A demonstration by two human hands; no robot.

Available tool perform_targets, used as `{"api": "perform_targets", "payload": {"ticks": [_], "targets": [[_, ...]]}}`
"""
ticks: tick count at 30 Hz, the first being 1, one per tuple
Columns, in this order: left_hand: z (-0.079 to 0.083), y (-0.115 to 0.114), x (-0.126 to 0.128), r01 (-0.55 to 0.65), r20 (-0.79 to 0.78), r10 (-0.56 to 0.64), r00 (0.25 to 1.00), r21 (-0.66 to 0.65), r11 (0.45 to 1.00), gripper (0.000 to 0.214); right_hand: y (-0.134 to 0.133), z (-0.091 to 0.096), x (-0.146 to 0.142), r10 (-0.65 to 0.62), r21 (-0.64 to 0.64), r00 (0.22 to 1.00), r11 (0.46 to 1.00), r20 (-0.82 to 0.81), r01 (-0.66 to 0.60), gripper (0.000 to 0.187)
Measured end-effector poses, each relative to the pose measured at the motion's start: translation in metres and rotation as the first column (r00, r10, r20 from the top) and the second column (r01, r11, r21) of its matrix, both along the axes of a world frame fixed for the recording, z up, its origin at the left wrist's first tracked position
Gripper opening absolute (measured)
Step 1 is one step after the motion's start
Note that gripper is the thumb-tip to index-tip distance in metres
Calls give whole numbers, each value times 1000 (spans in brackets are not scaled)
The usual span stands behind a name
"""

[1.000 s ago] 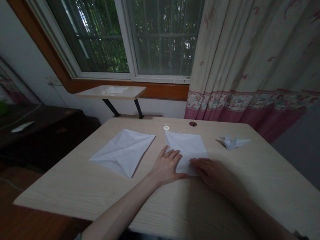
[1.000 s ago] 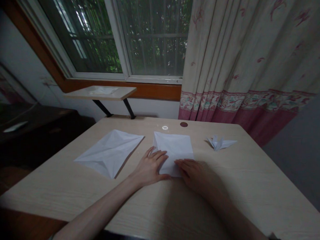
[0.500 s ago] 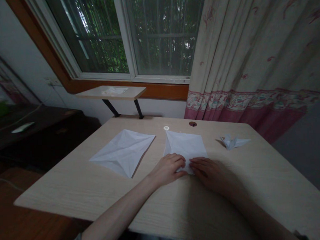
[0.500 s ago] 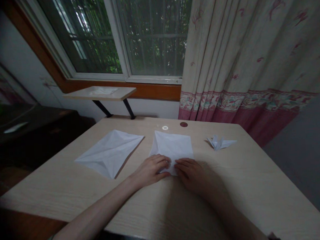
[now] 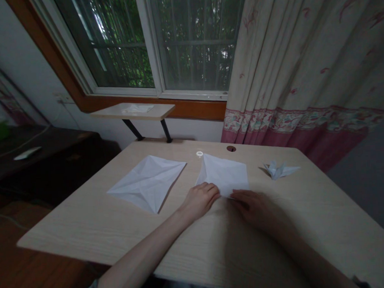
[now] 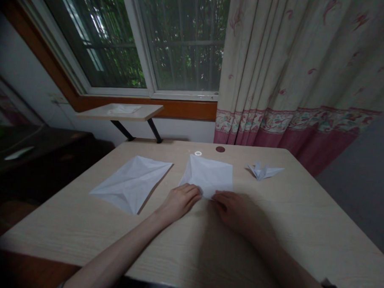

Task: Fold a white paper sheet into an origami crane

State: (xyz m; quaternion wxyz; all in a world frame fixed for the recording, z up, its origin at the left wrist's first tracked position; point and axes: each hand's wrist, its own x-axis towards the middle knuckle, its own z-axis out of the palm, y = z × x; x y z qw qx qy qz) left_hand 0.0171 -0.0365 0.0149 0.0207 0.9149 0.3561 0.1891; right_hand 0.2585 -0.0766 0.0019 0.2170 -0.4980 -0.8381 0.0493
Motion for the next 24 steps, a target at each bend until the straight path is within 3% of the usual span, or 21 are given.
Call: {"api": "perform_targets", "payload": {"ticks": [6,15,20,24], "targets": [[1,1,1,-113,-41,112,993,-10,994,23,11,-21,10,-184,68,978,979,-98,191,30],[-1,3,0,-142,-4,142,990,8,990,22,16,-12,5,-481,-2,868,875,-127,484,33],[-3,5,-1,-113,60,112,992,14,993,24,19,-9,5,-529,-55,832,847,-166,528,36],[-3,6,-2,-44,144,42,989,9,999,22,20,-9,4,-487,-39,842,870,-232,492,43]]}}
